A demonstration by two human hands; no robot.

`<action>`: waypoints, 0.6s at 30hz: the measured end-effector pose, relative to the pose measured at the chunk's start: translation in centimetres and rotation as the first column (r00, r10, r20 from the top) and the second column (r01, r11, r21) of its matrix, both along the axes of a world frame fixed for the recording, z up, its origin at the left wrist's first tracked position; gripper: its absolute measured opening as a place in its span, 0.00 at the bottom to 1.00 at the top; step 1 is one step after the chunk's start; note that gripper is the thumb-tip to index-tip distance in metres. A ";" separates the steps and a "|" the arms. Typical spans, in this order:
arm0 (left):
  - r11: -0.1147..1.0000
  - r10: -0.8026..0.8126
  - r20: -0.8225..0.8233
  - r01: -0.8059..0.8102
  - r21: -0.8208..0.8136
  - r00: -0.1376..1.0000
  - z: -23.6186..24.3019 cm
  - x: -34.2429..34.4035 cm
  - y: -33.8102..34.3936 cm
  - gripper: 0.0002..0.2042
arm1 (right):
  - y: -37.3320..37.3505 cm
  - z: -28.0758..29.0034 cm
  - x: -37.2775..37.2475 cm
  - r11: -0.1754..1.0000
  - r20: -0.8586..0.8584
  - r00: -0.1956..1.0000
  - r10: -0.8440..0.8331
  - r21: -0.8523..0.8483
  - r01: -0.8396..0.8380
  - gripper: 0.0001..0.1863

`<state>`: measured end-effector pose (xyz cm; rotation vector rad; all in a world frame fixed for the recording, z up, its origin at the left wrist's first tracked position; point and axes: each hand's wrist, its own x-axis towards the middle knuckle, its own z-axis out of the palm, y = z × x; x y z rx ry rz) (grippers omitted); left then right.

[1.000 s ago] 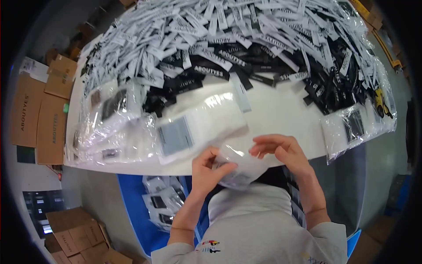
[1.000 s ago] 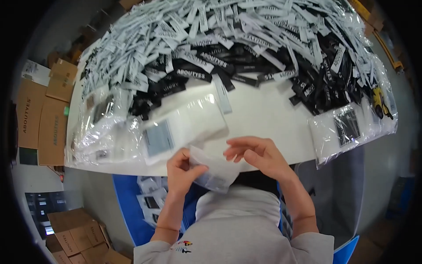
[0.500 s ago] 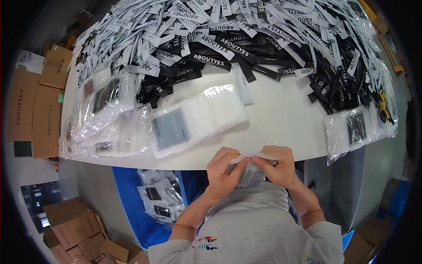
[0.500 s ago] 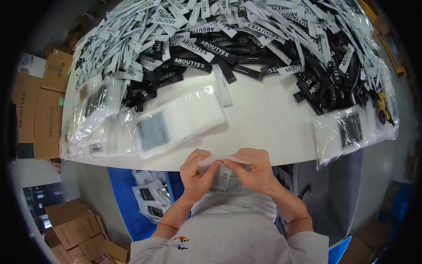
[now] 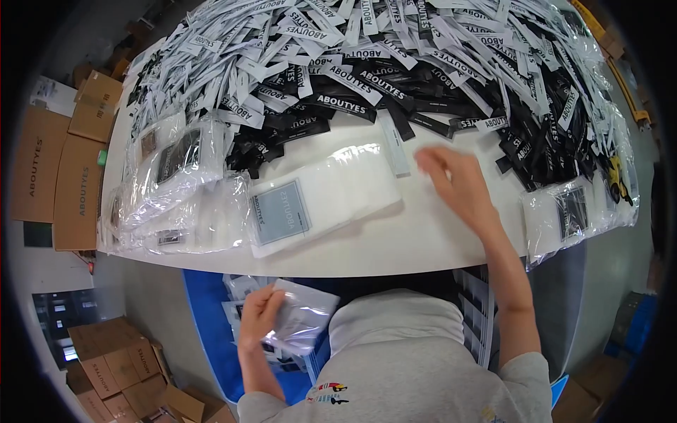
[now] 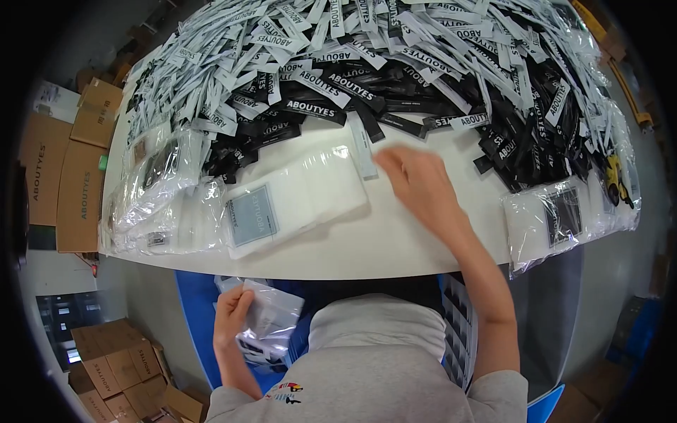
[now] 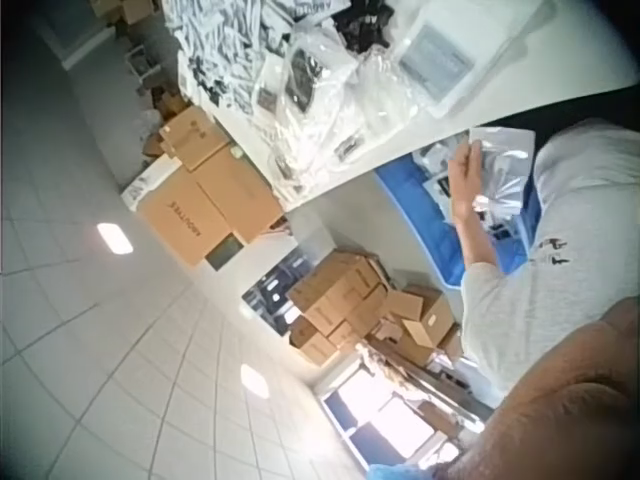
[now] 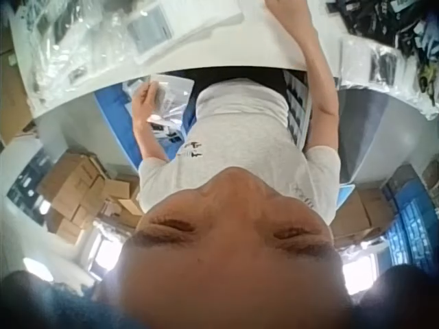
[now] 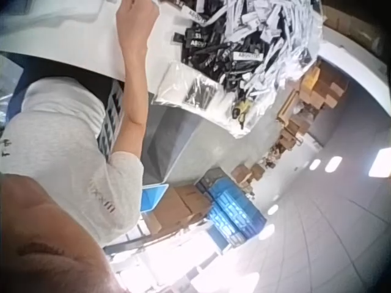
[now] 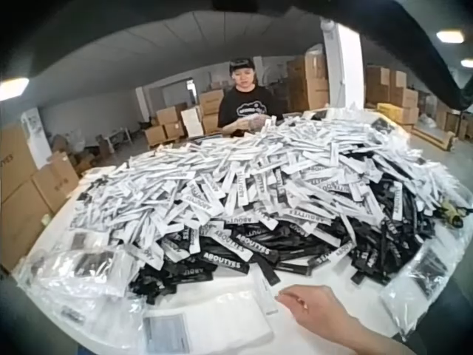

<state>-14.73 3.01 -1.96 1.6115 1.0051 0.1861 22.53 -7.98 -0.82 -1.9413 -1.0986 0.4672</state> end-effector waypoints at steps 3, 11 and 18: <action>0.991 -0.089 -0.426 0.124 0.056 0.900 -6.5 -11.0 2.7 0.10 | 6.1 -2.0 1.6 0.992 0.530 0.838 -0.128 0.077 0.103 0.18; 0.466 -0.194 -0.281 0.340 0.817 0.940 0.0 4.2 0.0 0.29 | 5.1 -3.3 2.9 0.953 0.603 0.772 0.199 -0.302 -0.010 0.12; 0.074 -0.505 -0.415 0.518 0.852 0.756 -1.4 10.0 9.1 0.28 | 1.5 -5.2 4.5 0.999 0.660 0.750 0.042 -0.022 -0.036 0.09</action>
